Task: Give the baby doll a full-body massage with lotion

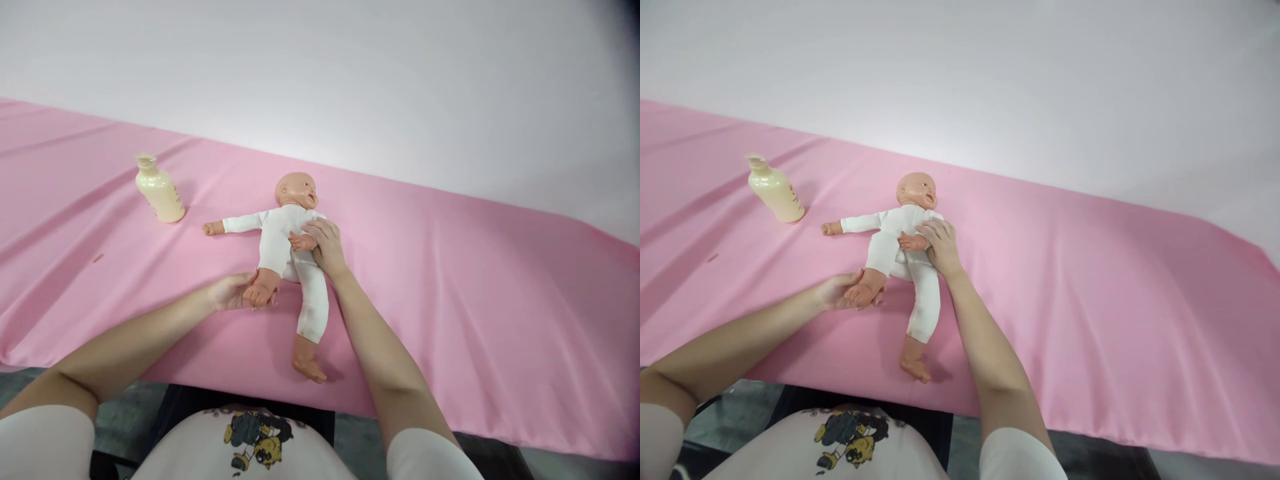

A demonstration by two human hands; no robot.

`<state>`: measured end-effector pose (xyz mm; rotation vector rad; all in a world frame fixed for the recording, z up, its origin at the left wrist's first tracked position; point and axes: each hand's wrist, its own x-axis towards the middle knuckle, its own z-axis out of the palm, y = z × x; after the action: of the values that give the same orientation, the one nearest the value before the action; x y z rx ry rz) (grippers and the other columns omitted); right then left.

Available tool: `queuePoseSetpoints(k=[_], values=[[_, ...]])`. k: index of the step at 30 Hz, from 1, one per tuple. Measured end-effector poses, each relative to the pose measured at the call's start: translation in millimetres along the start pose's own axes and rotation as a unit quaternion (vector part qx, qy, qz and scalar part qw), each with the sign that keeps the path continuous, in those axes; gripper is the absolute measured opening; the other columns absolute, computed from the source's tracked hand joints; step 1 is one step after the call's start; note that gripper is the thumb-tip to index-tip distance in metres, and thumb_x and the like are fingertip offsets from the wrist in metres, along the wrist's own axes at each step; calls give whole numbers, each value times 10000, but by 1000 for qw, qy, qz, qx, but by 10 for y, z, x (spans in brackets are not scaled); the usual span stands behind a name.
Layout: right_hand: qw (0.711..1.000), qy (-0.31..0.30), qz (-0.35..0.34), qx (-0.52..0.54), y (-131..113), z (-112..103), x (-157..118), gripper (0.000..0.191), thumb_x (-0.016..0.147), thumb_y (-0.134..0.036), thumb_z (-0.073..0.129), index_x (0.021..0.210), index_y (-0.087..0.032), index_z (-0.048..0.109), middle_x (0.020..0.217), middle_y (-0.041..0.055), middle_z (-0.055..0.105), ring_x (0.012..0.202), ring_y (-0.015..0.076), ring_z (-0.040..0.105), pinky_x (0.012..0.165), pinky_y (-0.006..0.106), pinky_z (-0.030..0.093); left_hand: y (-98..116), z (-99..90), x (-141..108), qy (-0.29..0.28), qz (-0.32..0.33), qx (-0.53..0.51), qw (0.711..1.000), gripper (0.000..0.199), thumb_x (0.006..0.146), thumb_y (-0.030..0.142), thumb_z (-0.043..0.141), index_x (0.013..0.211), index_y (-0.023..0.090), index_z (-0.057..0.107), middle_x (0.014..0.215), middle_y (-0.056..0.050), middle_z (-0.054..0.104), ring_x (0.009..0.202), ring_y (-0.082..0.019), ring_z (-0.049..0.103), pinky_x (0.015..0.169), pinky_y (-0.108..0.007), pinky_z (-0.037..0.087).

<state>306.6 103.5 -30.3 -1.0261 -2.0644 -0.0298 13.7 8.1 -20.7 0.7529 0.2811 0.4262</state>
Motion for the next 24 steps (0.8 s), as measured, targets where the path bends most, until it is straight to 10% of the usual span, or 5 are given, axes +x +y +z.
queuePoseSetpoints(k=[8, 18, 24], values=[[936, 168, 192, 243, 59, 16, -4, 509, 915, -412, 587, 1389, -279, 456, 1381, 91, 564, 1301, 219, 547, 1179, 484, 380, 66, 46, -114, -151, -171, 106, 968, 626, 794, 607, 712, 1205, 136, 674, 1071, -131, 738, 1046, -306, 703, 904, -399, 542], [677, 301, 430, 517, 485, 110, -89, 332, 808, -335, 678, 1089, -257, 520, 1053, 28, 686, 912, 187, 690, 888, 492, 594, 240, -11, -109, -203, -218, 251, 921, 444, 757, 448, 798, 1113, 185, 766, 993, -68, 765, 1001, -284, 730, 803, -323, 590], [681, 263, 420, 539, 533, 121, -141, 300, 811, -386, 685, 1034, -234, 553, 1046, 35, 700, 920, 194, 693, 867, 487, 602, 243, -60, -120, -212, -205, 260, 919, 497, 788, 530, 757, 1130, 169, 757, 1006, -95, 757, 1003, -290, 726, 813, -333, 584]])
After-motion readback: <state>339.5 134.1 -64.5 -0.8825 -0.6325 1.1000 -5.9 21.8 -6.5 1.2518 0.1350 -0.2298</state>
